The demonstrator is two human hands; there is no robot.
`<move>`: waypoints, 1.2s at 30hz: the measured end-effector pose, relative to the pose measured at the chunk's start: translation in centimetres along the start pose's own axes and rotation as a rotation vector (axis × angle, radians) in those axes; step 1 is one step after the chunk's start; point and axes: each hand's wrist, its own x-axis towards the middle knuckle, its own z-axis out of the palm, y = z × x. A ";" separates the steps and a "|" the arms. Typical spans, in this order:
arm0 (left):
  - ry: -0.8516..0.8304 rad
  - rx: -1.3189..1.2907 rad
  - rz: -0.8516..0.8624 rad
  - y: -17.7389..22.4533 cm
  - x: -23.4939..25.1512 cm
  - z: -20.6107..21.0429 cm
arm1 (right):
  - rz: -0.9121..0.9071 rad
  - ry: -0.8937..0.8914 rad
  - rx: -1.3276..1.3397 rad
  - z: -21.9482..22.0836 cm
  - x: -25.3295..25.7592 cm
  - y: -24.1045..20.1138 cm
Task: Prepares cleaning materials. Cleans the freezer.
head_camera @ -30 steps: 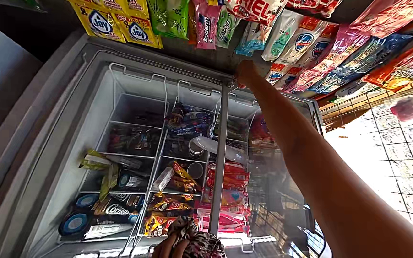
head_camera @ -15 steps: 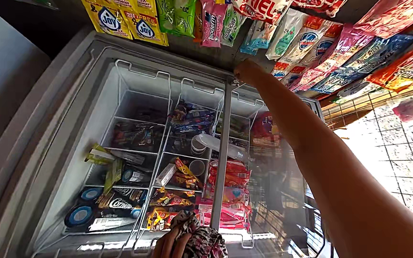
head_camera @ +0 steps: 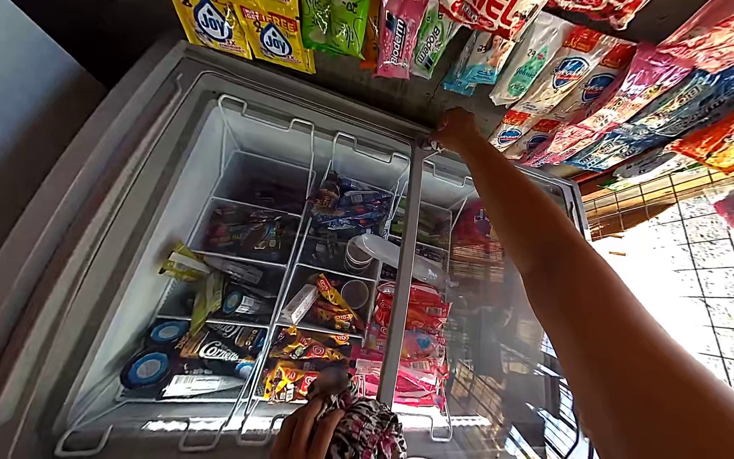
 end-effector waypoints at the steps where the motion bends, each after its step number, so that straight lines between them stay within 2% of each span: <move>1: 0.006 0.001 0.002 -0.1 0.0 0.1 | -0.009 0.013 0.024 0.2 -0.1 0.2; 6: 0.029 -0.008 0.008 -0.1 0.0 0.2 | -0.055 0.037 0.188 2.6 0.7 2.3; 13: 0.045 -0.034 0.024 -0.5 -0.1 0.4 | -0.119 0.082 0.148 1.2 -0.4 1.9; 18: 0.056 -0.022 0.026 -0.7 -0.2 0.6 | -0.005 0.006 0.218 1.3 0.9 2.1; 23: 0.051 -0.039 0.023 -0.8 -0.3 0.6 | 0.011 0.034 0.298 1.1 0.5 1.6; 28: 0.072 -0.034 0.033 -1.0 -0.4 0.9 | 0.023 0.016 0.561 1.5 0.2 2.7; 32: 0.080 -0.029 0.040 -1.1 -0.4 1.0 | 0.084 0.004 0.532 1.8 0.0 3.0; 36: 0.081 -0.025 0.040 -1.1 -0.4 1.0 | 0.125 0.011 0.674 1.5 -0.1 3.1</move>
